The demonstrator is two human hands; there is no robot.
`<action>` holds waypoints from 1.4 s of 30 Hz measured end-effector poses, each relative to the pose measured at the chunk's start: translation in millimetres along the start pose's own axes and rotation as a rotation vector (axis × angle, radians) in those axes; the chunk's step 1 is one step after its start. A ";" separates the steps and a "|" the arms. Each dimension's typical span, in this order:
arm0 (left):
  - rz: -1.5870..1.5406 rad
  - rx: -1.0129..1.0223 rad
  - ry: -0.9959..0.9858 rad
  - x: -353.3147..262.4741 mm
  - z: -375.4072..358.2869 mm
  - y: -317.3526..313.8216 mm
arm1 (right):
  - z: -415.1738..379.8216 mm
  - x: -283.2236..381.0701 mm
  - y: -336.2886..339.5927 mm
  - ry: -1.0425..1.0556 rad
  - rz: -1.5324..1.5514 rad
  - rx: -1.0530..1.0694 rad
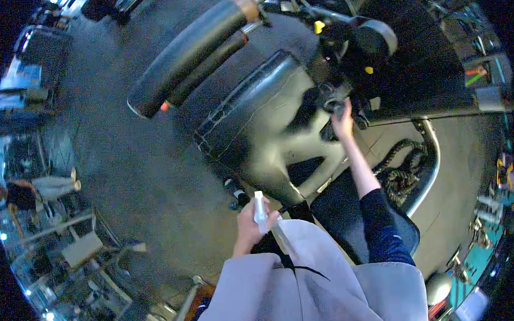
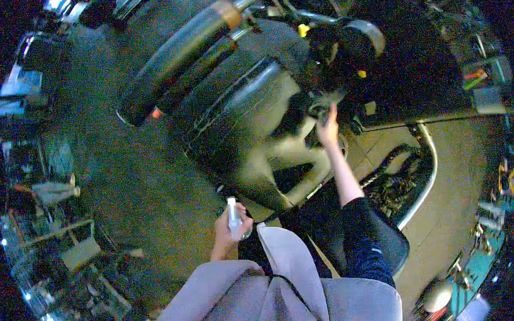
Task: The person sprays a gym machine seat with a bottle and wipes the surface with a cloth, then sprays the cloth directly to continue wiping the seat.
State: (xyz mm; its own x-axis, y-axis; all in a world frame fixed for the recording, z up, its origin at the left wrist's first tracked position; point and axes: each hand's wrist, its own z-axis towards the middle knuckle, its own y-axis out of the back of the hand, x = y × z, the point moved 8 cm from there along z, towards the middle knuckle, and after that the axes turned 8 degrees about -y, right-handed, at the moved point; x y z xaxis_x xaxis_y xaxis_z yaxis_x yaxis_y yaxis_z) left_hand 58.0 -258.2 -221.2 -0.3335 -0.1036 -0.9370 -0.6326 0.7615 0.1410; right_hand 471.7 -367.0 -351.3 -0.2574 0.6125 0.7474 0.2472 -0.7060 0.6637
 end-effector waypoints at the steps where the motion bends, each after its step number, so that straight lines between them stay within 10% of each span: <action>1: 0.013 -0.019 -0.055 -11.2 -3.4 -8.2 | 22.3 -2.9 0.8 -0.045 0.033 -0.010; 13: -0.214 -0.241 0.072 49.4 -25.7 -53.0 | 41.1 72.6 -120.5 -0.017 -0.330 -0.275; 25: -0.230 -0.467 0.096 78.4 -28.8 -15.0 | -248.9 200.6 -249.6 0.908 -0.251 0.422; 30: -0.157 -0.481 0.049 85.3 -20.5 -2.2 | -229.1 180.3 -233.1 1.332 -0.345 0.539; 34: -0.486 -0.720 -0.083 120.5 -23.2 20.6 | -106.7 130.3 -201.0 1.181 -0.464 0.546; 42: -0.592 -0.828 -0.084 232.9 -42.4 45.0 | 98.3 25.2 -101.8 0.143 -0.367 0.124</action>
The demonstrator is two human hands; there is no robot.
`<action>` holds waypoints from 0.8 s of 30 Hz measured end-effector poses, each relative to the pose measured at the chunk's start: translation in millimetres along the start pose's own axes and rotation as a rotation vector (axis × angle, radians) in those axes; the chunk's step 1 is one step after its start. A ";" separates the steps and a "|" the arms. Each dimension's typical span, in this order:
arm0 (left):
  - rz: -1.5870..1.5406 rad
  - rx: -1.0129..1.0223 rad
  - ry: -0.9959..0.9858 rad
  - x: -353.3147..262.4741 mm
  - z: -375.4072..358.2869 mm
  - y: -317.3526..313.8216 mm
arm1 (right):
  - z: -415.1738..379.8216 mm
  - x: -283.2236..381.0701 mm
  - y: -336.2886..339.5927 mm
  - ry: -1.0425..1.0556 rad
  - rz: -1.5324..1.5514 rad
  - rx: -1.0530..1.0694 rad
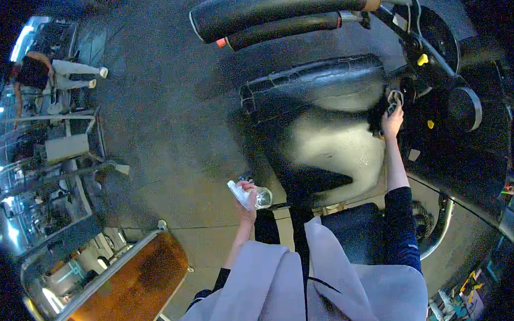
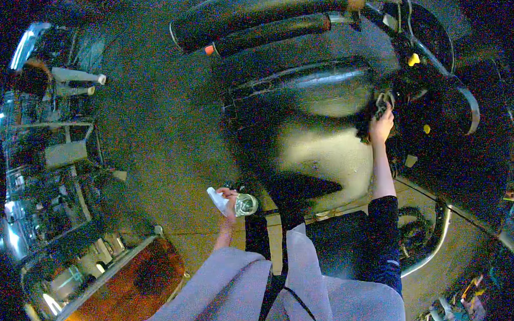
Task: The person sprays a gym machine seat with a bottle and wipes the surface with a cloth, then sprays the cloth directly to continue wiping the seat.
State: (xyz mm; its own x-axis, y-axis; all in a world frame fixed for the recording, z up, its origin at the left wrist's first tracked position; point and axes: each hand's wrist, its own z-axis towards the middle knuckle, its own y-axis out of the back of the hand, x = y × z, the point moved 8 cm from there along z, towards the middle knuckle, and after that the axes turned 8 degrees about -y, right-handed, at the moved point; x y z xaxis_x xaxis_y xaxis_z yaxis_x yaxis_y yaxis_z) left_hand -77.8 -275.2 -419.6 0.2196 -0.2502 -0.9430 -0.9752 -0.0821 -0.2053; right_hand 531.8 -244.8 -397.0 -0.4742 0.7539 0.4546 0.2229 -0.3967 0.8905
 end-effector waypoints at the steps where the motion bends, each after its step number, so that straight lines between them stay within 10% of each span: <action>1: -0.074 -0.007 0.070 7.8 0.4 6.4 | -5.4 1.8 -2.6 0.014 -0.029 -0.062; 4: -0.493 -0.095 0.191 19.5 -5.8 8.1 | -46.2 32.6 -10.9 0.078 -0.043 -0.233; 9: 0.152 -0.060 0.136 45.1 -9.4 38.9 | -174.5 134.0 -78.4 0.062 -0.036 0.088; 15: 0.479 0.215 0.141 64.1 -14.8 27.6 | -311.9 251.0 -108.3 0.787 0.008 0.243; 18: 0.652 0.260 -0.104 40.6 -7.3 8.1 | -310.8 249.8 -108.8 1.052 -0.042 0.306; 24: 0.551 0.079 0.053 38.2 0.3 23.0 | -202.4 182.3 -82.6 1.237 -0.143 0.348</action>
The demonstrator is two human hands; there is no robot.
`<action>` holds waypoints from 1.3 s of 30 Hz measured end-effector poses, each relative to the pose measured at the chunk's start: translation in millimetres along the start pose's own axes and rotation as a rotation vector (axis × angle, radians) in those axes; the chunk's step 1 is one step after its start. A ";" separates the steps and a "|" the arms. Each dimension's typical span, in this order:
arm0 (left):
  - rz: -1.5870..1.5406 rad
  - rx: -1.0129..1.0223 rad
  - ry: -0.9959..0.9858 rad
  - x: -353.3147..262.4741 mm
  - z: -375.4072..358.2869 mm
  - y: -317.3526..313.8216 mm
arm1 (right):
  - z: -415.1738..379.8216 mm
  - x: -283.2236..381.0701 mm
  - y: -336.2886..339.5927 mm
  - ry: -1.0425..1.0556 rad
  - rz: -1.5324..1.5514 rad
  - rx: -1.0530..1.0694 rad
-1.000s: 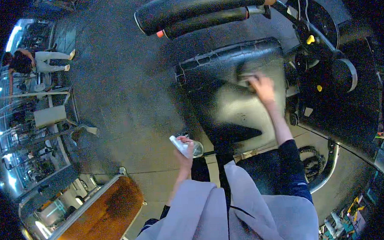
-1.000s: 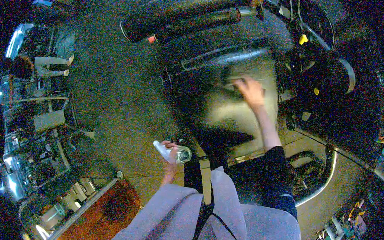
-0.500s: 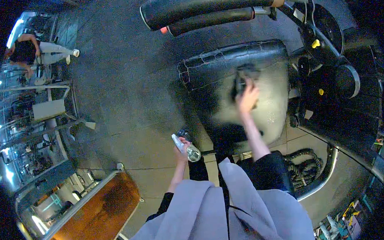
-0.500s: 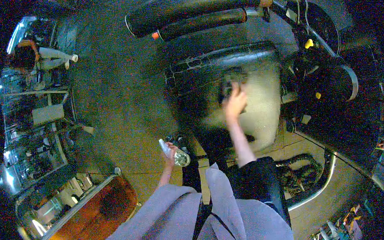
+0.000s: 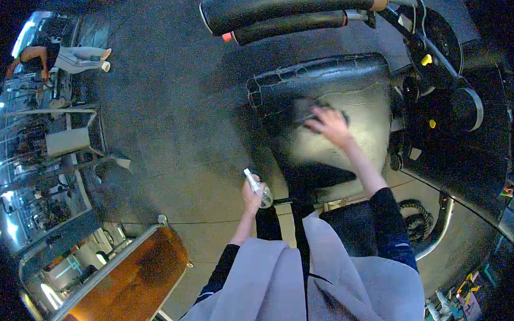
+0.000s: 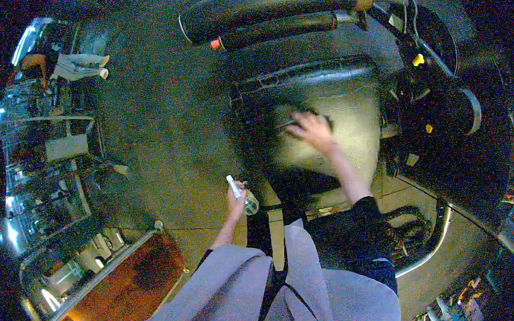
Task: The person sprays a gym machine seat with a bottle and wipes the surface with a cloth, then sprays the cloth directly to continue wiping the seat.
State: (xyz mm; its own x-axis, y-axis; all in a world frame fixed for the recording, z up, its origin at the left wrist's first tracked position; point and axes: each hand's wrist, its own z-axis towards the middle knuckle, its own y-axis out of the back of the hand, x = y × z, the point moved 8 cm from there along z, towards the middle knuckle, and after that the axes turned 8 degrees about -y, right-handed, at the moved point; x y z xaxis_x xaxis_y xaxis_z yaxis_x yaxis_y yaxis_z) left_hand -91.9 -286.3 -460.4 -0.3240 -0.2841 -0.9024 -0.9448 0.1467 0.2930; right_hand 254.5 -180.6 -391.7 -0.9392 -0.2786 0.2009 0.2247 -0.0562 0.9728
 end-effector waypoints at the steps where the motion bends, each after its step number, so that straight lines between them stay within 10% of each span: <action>1: -0.055 -0.035 -0.017 -8.7 1.1 2.2 | -11.4 -34.1 9.4 -0.048 -0.102 -0.064; 2: -0.108 -0.072 -0.030 -26.2 1.0 5.0 | -16.1 -99.1 -1.1 -0.594 0.331 0.200; 6: -0.033 -0.238 -0.152 -39.3 2.5 24.1 | -72.3 -175.3 82.1 -0.993 0.280 -0.339; 7: -0.004 -0.277 -0.152 -40.3 3.1 26.4 | -94.1 -190.1 68.8 -1.036 -0.107 -0.411; 13: -0.047 0.028 0.019 -21.6 18.2 3.2 | -84.4 -177.4 51.8 -1.224 0.007 -0.540; 22: -0.246 0.121 -0.073 49.4 27.7 2.7 | 13.0 72.7 -5.6 -0.778 0.137 -0.101; 27: -0.345 0.170 0.066 29.4 29.6 2.4 | 25.8 202.5 -45.9 0.021 0.103 0.008; 32: -0.297 0.130 0.055 27.8 29.1 2.7 | 20.9 170.9 -32.5 0.141 0.021 0.020; 35: -0.348 0.100 0.059 35.5 28.3 0.8 | 38.6 60.7 7.5 -0.273 0.409 0.119; 36: -0.365 0.088 0.050 31.9 26.0 0.8 | 35.9 7.1 11.1 -0.555 0.300 0.101; 39: -0.370 0.056 0.028 18.9 25.9 0.0 | -5.6 -106.3 56.9 -0.440 -0.158 -0.302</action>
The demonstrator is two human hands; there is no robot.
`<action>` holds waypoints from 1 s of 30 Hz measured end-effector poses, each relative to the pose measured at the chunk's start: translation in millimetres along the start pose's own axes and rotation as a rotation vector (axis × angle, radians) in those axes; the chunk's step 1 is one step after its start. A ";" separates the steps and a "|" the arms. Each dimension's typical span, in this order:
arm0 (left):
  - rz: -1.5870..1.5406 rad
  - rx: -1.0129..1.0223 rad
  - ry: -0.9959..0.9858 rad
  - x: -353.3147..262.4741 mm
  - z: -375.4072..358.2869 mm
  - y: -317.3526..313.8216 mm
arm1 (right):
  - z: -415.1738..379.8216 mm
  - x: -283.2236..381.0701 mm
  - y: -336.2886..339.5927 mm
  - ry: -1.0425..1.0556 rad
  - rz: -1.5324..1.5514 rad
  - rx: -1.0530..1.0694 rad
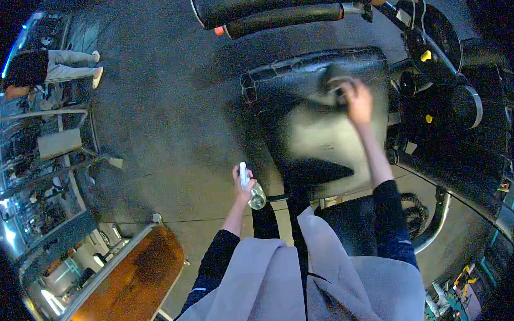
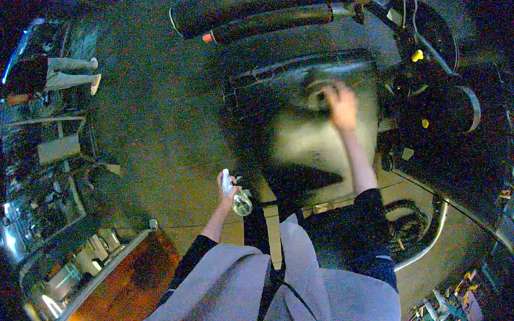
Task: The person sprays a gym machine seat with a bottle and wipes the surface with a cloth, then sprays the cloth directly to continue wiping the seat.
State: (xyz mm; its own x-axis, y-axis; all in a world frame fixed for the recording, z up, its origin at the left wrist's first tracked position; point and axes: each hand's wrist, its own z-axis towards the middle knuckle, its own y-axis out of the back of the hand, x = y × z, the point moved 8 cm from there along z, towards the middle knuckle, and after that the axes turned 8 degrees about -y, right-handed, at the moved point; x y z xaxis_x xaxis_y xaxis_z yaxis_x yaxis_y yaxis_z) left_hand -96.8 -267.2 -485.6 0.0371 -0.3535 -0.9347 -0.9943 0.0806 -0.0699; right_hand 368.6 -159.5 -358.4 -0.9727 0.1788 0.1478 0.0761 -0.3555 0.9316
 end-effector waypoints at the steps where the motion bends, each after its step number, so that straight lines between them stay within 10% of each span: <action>1: 0.006 -0.010 -0.006 -2.0 0.4 -0.8 | 5.2 -37.9 8.9 -0.150 -0.013 -0.051; 6: 0.094 0.014 -0.006 0.6 0.7 3.9 | -1.6 -145.7 -5.5 -0.698 0.005 -0.101; 12: -0.002 0.013 -0.100 2.2 0.4 3.1 | -30.6 -28.2 -27.4 -0.836 -0.095 -0.072; 22: 0.189 0.047 -0.112 20.0 6.9 12.1 | -105.5 253.0 -39.4 0.030 0.317 0.219; 27: 0.238 0.022 -0.103 9.5 4.4 5.3 | -101.4 199.6 -27.8 0.627 0.281 0.331; 30: 0.269 -0.015 -0.101 -0.6 3.0 2.9 | -50.0 85.0 -11.5 0.470 0.143 0.449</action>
State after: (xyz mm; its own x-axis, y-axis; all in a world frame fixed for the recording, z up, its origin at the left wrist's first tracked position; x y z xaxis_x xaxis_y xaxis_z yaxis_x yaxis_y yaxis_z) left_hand -99.4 -264.0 -486.3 -0.2197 -0.2269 -0.9488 -0.9710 0.1454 0.1900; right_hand 274.1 -186.1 -373.2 -0.9307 -0.2966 0.2142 0.1963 0.0892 0.9765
